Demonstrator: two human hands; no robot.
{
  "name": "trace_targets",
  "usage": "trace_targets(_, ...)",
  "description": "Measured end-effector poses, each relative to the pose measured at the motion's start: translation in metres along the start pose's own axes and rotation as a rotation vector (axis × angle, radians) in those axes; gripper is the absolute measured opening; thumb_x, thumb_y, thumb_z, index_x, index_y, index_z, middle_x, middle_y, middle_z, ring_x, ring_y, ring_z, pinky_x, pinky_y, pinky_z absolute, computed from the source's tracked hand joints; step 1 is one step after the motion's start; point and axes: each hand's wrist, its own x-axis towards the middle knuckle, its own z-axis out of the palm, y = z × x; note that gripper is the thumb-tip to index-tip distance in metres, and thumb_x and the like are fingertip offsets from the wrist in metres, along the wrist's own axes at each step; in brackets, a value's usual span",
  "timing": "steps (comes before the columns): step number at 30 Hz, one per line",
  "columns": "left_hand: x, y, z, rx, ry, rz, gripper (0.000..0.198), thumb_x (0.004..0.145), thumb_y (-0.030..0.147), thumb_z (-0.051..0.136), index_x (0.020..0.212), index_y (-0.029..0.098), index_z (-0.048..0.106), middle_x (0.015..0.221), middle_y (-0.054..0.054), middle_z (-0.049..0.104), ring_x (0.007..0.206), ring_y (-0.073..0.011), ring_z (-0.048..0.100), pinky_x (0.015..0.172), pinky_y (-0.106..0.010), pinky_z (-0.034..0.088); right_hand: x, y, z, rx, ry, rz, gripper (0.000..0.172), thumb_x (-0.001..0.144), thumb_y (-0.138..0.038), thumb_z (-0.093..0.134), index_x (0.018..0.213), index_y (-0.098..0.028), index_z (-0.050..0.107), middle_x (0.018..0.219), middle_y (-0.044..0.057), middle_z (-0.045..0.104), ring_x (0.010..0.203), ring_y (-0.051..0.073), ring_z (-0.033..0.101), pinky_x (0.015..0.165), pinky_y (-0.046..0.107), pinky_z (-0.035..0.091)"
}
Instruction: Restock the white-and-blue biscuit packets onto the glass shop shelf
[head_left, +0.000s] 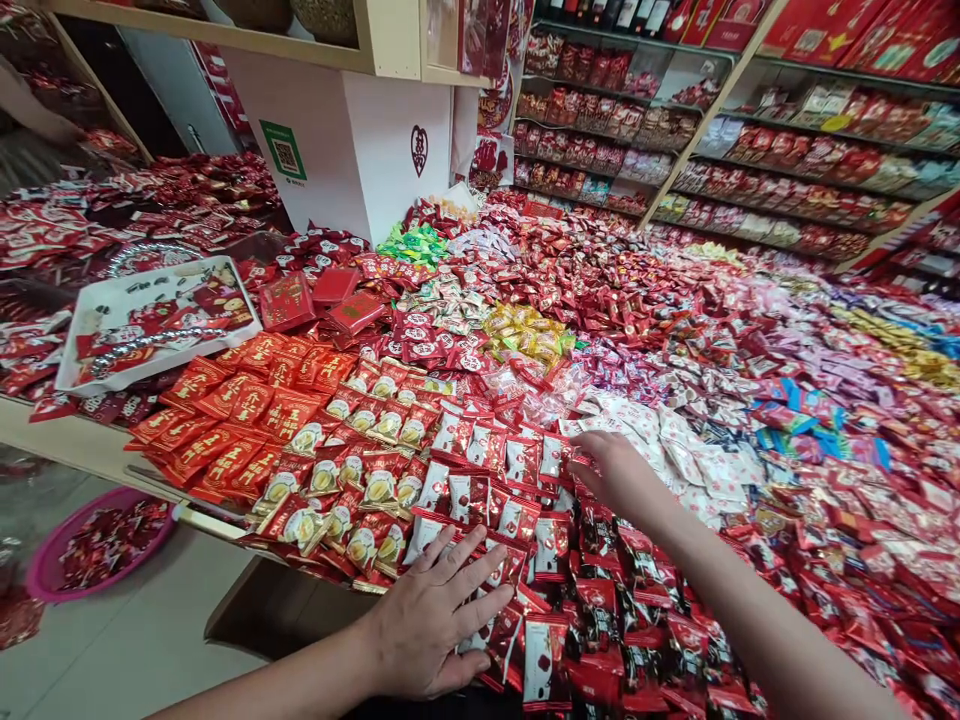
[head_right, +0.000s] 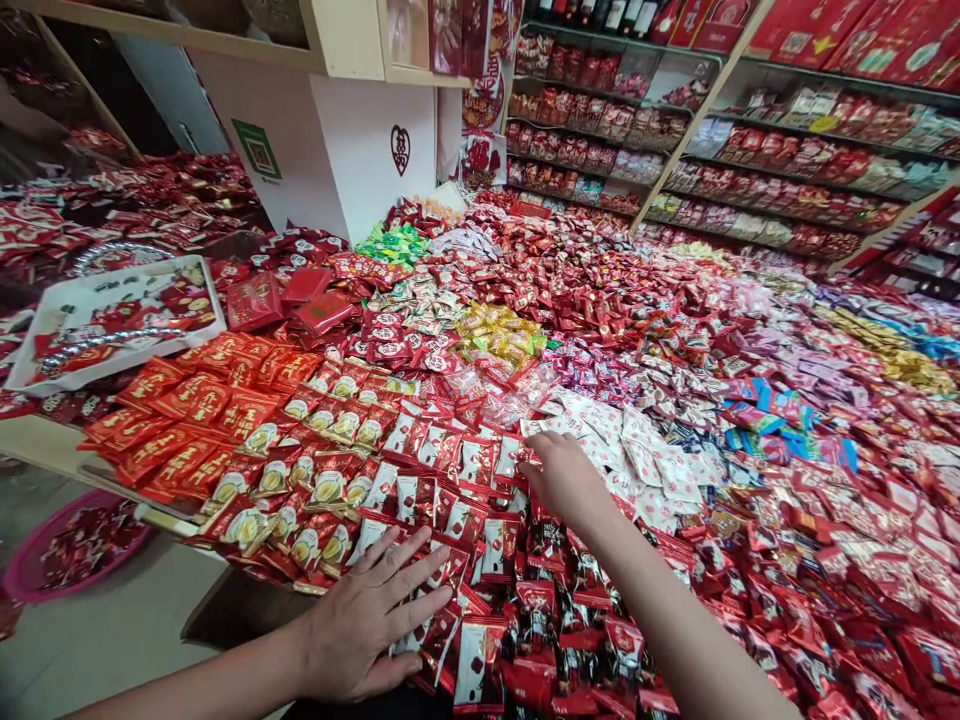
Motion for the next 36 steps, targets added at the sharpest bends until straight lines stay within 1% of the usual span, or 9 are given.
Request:
trace_targets(3, 0.002, -0.002, 0.0, -0.017, 0.024, 0.011, 0.061, 0.073, 0.038, 0.056, 0.128, 0.022, 0.036, 0.139, -0.01, 0.033, 0.129, -0.0335, 0.02, 0.099, -0.051, 0.024, 0.014, 0.001, 0.006, -0.021, -0.045, -0.054, 0.036, 0.075, -0.025, 0.056, 0.107, -0.01, 0.057, 0.11, 0.014, 0.058, 0.099, 0.029, 0.049, 0.087, 0.04, 0.038)
trace_targets(6, 0.003, -0.001, 0.002, -0.031, 0.032, 0.006, 0.058, 0.074, 0.038, 0.054, 0.127, 0.022, 0.038, 0.139, -0.01, 0.033, 0.13, -0.033, 0.019, 0.1, -0.051, 0.023, 0.015, 0.0, 0.009, -0.021, -0.082, -0.071, 0.036, 0.075, -0.027, 0.056, 0.107, -0.01, 0.058, 0.111, 0.015, 0.056, 0.1, 0.029, 0.049, 0.087, 0.039, 0.037)
trace_targets(10, 0.0, 0.001, 0.006, -0.019, 0.055, -0.014, 0.055, 0.076, 0.039, 0.052, 0.127, 0.021, 0.039, 0.14, -0.01, 0.031, 0.131, -0.0326, 0.015, 0.102, -0.052, 0.018, 0.001, 0.0, 0.002, 0.012, -0.091, -0.034, 0.032, 0.079, -0.027, 0.049, 0.104, -0.011, 0.058, 0.106, 0.016, 0.057, 0.098, 0.028, 0.051, 0.083, 0.04, 0.039)
trace_targets(15, -0.002, 0.002, 0.007, -0.007, 0.045, 0.008, 0.058, 0.076, 0.048, 0.05, 0.126, 0.022, 0.039, 0.139, -0.012, 0.033, 0.131, -0.0329, 0.014, 0.101, -0.054, 0.016, -0.022, -0.015, -0.004, 0.129, -0.178, -0.043, 0.024, 0.08, -0.03, 0.047, 0.093, -0.017, 0.062, 0.088, 0.009, 0.065, 0.079, 0.022, 0.059, 0.07, 0.033, 0.044)
trace_targets(18, -0.003, 0.002, 0.008, -0.017, 0.079, -0.002, 0.055, 0.074, 0.047, 0.052, 0.123, 0.022, 0.042, 0.137, -0.013, 0.036, 0.131, -0.0322, 0.016, 0.101, -0.054, 0.015, -0.029, -0.031, 0.004, 0.207, -0.227, -0.061, 0.021, 0.079, -0.031, 0.047, 0.089, -0.019, 0.062, 0.082, 0.007, 0.067, 0.073, 0.02, 0.059, 0.063, 0.031, 0.043)
trace_targets(23, -0.01, -0.002, 0.01, -0.007, 0.158, 0.006, 0.052, 0.078, 0.04, 0.049, 0.125, 0.019, 0.039, 0.136, -0.015, 0.037, 0.13, -0.0322, 0.018, 0.102, -0.055, 0.011, -0.029, -0.043, 0.023, 0.32, -0.233, -0.021, 0.019, 0.077, -0.028, 0.05, 0.09, -0.019, 0.061, 0.083, 0.007, 0.066, 0.072, 0.02, 0.058, 0.065, 0.031, 0.042)
trace_targets(28, -0.017, -0.003, 0.009, -0.01, 0.187, -0.092, 0.055, 0.079, 0.041, 0.049, 0.127, 0.019, 0.035, 0.139, -0.016, 0.031, 0.13, -0.0344, 0.016, 0.101, -0.057, 0.013, -0.027, -0.033, 0.013, 0.44, -0.225, 0.067, 0.02, 0.079, -0.027, 0.047, 0.091, -0.018, 0.059, 0.076, 0.004, 0.066, 0.066, 0.015, 0.058, 0.06, 0.027, 0.044)
trace_targets(33, -0.026, 0.004, 0.005, -0.005, 0.167, -0.163, 0.059, 0.078, 0.042, 0.049, 0.13, 0.02, 0.032, 0.144, -0.015, 0.019, 0.131, -0.0362, 0.012, 0.101, -0.056, 0.015, -0.033, -0.009, -0.014, 0.511, -0.101, 0.16, 0.022, 0.078, -0.034, 0.048, 0.091, -0.019, 0.059, 0.087, 0.005, 0.066, 0.076, 0.017, 0.058, 0.069, 0.03, 0.044)
trace_targets(36, -0.025, 0.008, 0.004, -0.006, 0.134, -0.245, 0.061, 0.078, 0.042, 0.049, 0.132, 0.02, 0.03, 0.146, -0.015, 0.008, 0.131, -0.038, 0.007, 0.1, -0.056, 0.016, -0.039, -0.005, -0.014, 0.537, -0.242, 0.137, 0.021, 0.078, -0.034, 0.048, 0.089, -0.02, 0.059, 0.083, 0.004, 0.066, 0.075, 0.017, 0.059, 0.067, 0.029, 0.044)
